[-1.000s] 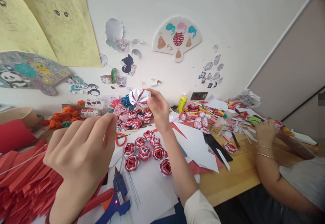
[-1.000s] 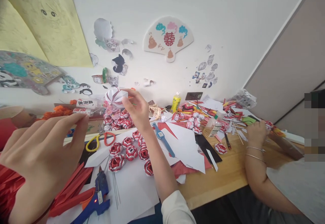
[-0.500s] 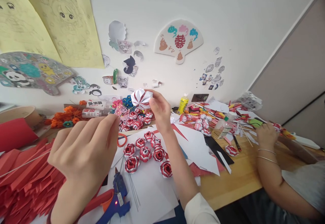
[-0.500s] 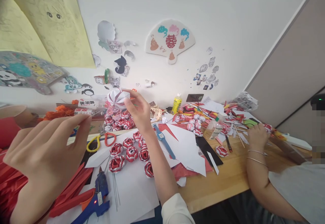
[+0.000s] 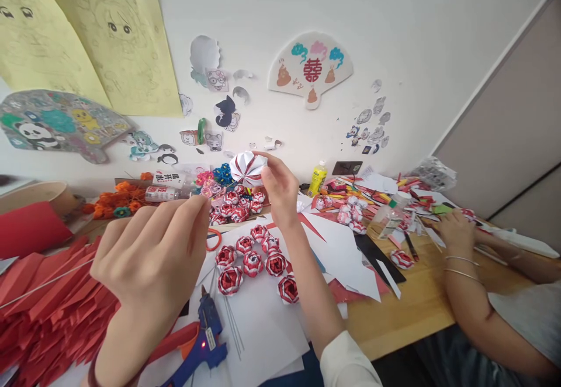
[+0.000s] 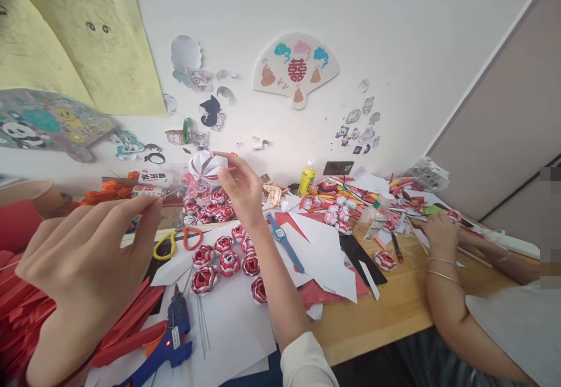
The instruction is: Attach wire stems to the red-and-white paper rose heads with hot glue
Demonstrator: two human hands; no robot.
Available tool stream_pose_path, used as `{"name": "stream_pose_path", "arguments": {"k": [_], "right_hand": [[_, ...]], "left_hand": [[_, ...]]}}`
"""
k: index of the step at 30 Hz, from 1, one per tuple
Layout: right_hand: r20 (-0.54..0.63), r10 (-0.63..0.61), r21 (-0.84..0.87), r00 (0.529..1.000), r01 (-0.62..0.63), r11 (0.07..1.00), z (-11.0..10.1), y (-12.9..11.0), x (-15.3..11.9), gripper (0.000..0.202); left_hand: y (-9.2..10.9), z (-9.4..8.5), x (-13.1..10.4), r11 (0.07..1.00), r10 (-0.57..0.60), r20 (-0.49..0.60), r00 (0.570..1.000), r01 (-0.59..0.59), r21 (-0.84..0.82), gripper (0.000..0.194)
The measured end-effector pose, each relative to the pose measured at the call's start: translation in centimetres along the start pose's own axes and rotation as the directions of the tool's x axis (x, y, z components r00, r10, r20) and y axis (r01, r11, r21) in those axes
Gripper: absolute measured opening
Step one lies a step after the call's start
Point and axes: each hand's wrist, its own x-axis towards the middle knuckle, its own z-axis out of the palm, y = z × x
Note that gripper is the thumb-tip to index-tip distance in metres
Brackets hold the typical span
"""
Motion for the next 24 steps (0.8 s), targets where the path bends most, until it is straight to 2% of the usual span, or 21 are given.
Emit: {"name": "stream_pose_path", "arguments": {"k": [24], "right_hand": [[0.002,-0.028,-0.047,1.000,0.028,0.998,-0.04,0.17,0.01,0.031]], "left_hand": [[-0.28,0.39,-0.21,1.000,-0.001,-0.019,1.000,0.001,-0.014,0.015]]}}
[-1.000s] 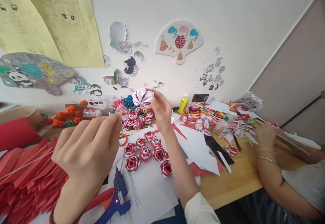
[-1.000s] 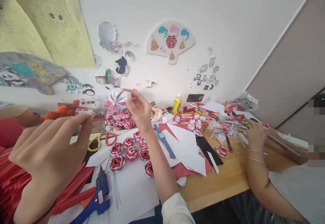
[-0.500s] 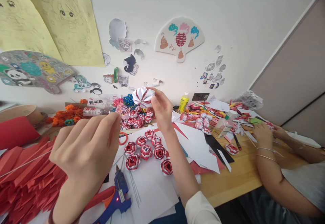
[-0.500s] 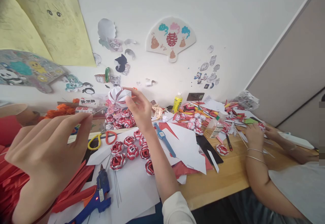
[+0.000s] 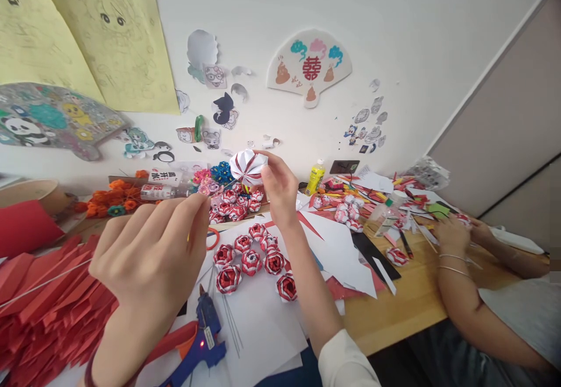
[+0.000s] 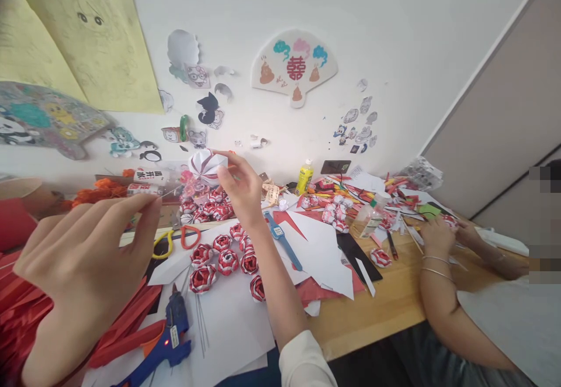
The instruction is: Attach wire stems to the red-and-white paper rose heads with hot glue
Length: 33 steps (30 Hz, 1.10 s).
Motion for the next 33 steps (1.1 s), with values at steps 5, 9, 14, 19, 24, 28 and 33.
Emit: {"name": "stream_pose_path", "arguments": {"k": [5,9,14,19,24,28,33], "right_hand": [[-0.002,-0.007,0.022,1.000,0.007,1.000,0.2,0.0,0.1,0.034],[0.003,-0.026,-0.023,1.000,0.026,0.999,0.2,0.0,0.1,0.034],[-0.006,-0.030,-0.001,1.000,0.030,1.000,0.2,-0.1,0.2,0.036],[-0.027,-0.055,-0.046,0.998,0.054,0.997,0.4,-0.5,0.2,0.031],[-0.010,-0.089,-0.048,0.996,0.089,0.995,0.4,-0.2,0.1,0.028],[-0.017,-0.081,-0.010,0.997,0.081,0.997,0.4,0.6,0.1,0.029],[-0.024,-0.066,0.048,0.998,0.067,0.997,0.5,1.5,0.1,0.033]], "left_hand": [[0.0,0.1,0.0,1.000,-0.005,-0.002,1.000,0.005,-0.008,0.014],[0.1,0.1,0.0,1.000,-0.015,0.005,1.000,0.015,-0.017,0.013],[0.1,0.1,-0.1,1.000,-0.017,0.021,1.000,0.017,-0.010,0.010],[0.0,0.1,-0.2,1.000,-0.014,0.037,0.999,0.013,0.012,0.012],[0.1,0.0,-0.3,0.999,-0.050,0.056,0.997,0.050,0.001,0.011],[0.2,0.1,-0.2,0.997,-0.082,0.094,0.992,0.083,-0.008,0.010],[0.4,0.1,-0.2,0.993,-0.115,0.124,0.986,0.114,0.017,0.005]]}}
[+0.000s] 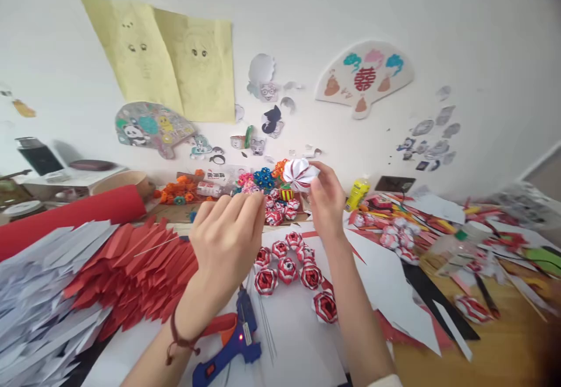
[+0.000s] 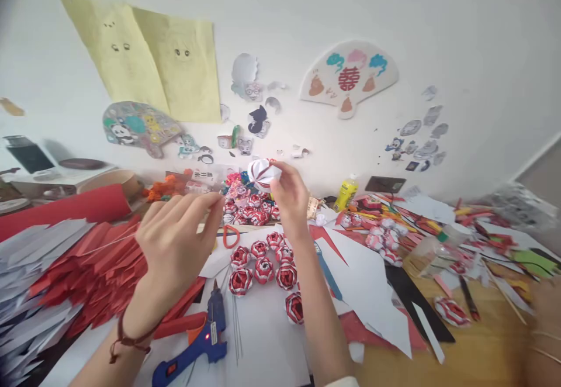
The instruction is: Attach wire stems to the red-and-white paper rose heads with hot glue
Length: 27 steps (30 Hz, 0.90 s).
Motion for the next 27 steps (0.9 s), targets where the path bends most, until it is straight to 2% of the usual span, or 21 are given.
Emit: {"name": "stream_pose_path", "arguments": {"k": [14,27], "right_hand": [[0.053,-0.070,-0.074,0.996,0.074,0.995,-0.67,0.35,-0.15,0.036],[0.010,-0.155,-0.083,0.988,0.156,0.984,-0.71,-0.08,-0.15,0.038]], "left_hand": [[0.17,-0.15,-0.14,0.997,-0.028,0.020,0.999,0.029,-0.075,0.014],[0.70,-0.36,-0.33,0.997,-0.021,0.012,1.000,0.022,-0.080,0.016]]}}
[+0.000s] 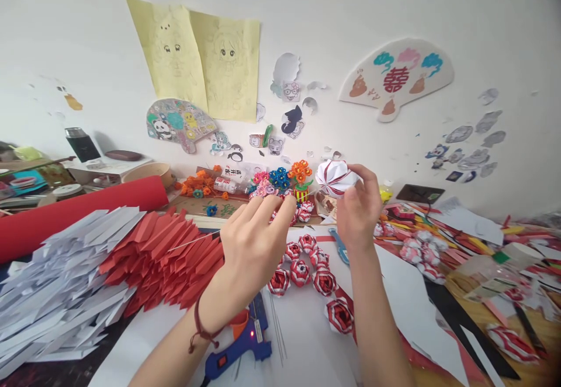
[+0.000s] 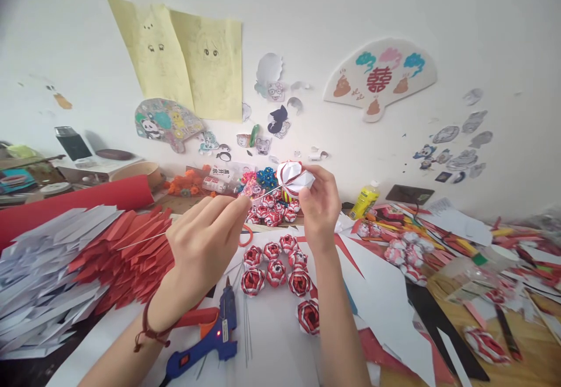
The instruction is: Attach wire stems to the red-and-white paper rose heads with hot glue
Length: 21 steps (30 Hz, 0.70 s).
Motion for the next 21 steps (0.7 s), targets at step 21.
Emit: {"name": "stream_pose_path", "arguments": {"k": [21], "right_hand": [[0.025,-0.025,-0.003,0.999,0.025,1.000,0.5,-1.8,0.2,0.053]], "left_hand": [[-0.5,1.2,0.1,0.981,-0.172,-0.134,0.976,0.157,-0.114,0.009]]}}
